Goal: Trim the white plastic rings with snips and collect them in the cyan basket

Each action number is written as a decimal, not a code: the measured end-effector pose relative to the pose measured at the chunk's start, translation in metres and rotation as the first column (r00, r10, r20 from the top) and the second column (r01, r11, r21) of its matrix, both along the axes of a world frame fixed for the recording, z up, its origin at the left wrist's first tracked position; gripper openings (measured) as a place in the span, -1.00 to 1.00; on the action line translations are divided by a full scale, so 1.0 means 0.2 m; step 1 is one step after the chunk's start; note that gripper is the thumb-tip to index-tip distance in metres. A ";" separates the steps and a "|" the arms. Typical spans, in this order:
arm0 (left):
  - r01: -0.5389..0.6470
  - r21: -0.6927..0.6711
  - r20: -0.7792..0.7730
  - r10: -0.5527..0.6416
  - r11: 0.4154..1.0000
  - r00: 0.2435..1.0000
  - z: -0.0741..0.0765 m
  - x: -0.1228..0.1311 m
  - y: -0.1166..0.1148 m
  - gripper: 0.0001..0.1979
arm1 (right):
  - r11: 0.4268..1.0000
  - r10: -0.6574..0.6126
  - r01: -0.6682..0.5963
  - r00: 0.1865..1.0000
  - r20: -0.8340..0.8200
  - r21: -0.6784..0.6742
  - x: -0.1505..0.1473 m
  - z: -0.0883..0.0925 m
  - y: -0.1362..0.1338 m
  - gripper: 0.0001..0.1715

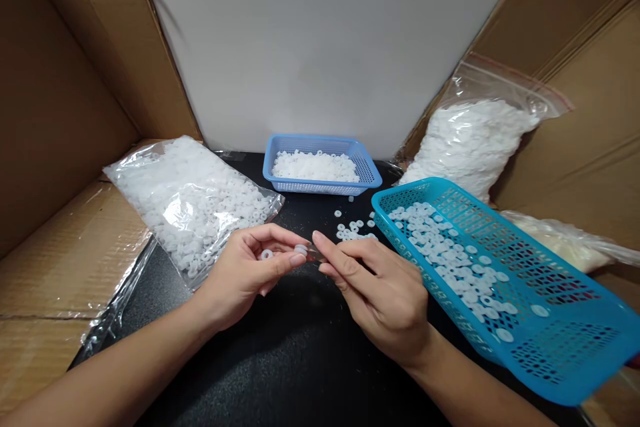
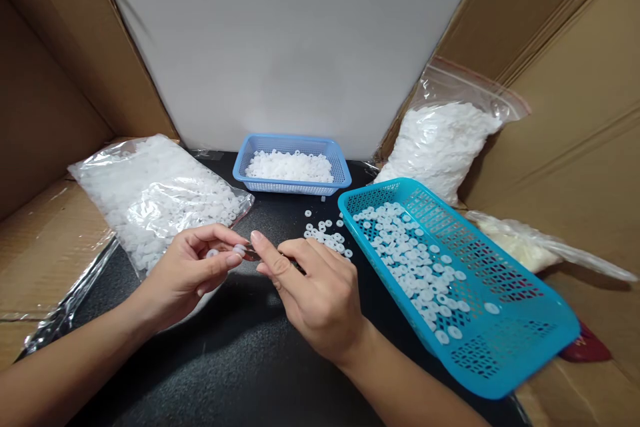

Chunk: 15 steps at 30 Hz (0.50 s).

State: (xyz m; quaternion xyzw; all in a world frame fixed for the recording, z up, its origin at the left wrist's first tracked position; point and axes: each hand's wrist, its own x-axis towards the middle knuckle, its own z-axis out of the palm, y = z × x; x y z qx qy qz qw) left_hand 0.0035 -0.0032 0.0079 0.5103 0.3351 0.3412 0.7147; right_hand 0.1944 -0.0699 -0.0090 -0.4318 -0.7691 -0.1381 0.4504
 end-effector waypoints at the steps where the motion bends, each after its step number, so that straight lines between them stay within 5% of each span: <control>1: 0.003 0.005 -0.003 -0.003 1.000 1.000 0.00 0.00 0.00 -0.71 | 1.000 0.000 0.000 1.000 0.005 -0.001 0.00 0.00 0.00 -0.56; 7: 0.016 0.044 -0.049 -0.014 0.999 0.999 -0.01 -0.01 -0.01 -0.68 | 1.000 -0.019 0.018 0.999 0.026 0.004 -0.01 0.00 -0.01 -0.38; 15: 0.031 0.103 -0.115 -0.019 0.994 0.993 -0.02 -0.02 -0.02 -0.67 | 0.999 -0.036 0.035 0.997 0.068 0.024 -0.01 0.01 -0.02 -0.57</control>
